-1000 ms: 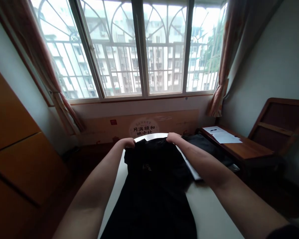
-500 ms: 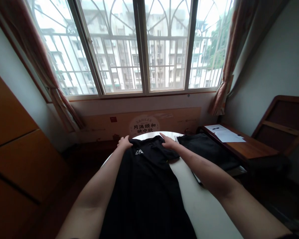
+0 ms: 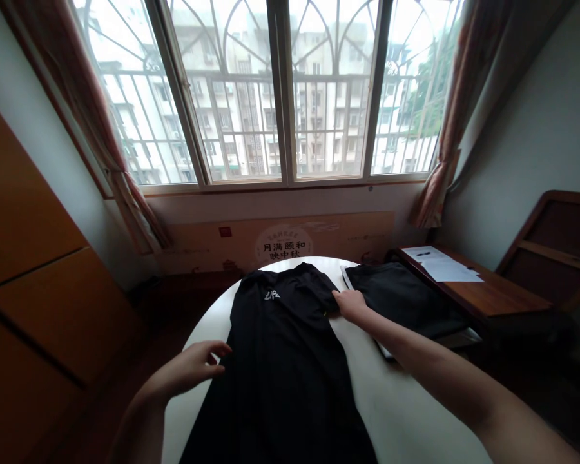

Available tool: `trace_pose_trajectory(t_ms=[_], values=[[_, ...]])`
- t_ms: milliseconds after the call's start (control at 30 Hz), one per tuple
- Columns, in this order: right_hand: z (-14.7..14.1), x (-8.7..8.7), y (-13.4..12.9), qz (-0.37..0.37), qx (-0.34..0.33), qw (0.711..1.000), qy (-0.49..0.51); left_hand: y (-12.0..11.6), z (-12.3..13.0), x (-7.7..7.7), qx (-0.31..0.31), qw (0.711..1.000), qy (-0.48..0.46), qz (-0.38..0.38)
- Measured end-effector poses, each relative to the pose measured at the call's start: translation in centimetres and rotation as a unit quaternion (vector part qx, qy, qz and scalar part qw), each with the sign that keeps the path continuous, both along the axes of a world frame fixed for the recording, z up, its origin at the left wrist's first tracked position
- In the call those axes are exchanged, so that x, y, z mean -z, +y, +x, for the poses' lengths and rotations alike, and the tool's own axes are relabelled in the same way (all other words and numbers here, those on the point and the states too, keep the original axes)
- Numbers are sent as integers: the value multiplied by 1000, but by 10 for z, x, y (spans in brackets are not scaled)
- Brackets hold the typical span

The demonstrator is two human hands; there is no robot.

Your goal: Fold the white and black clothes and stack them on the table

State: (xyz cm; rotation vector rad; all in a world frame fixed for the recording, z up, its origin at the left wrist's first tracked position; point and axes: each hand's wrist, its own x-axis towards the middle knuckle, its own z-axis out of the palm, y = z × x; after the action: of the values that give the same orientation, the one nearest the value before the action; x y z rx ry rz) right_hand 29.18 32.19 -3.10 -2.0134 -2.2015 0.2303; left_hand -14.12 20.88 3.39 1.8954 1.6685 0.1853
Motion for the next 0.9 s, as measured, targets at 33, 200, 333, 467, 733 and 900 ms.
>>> trace_pose_trajectory(t_ms=[33,200,333,467,733,900], values=[[-2,1,5,0,12,1000,7,-18,4,-2,1,1000,-1,3],[6,-7,37,12,64,994,90,-98,78,1,127,991,-52,9],[25,-23,64,46,78,978,186,-123,166,37,334,940,-45,46],[39,-38,81,117,90,953,265,-121,221,75,377,913,97,121],[44,-46,89,151,116,912,364,-114,236,68,323,938,92,90],[51,-47,97,161,150,907,360,-127,242,53,341,929,-128,61]])
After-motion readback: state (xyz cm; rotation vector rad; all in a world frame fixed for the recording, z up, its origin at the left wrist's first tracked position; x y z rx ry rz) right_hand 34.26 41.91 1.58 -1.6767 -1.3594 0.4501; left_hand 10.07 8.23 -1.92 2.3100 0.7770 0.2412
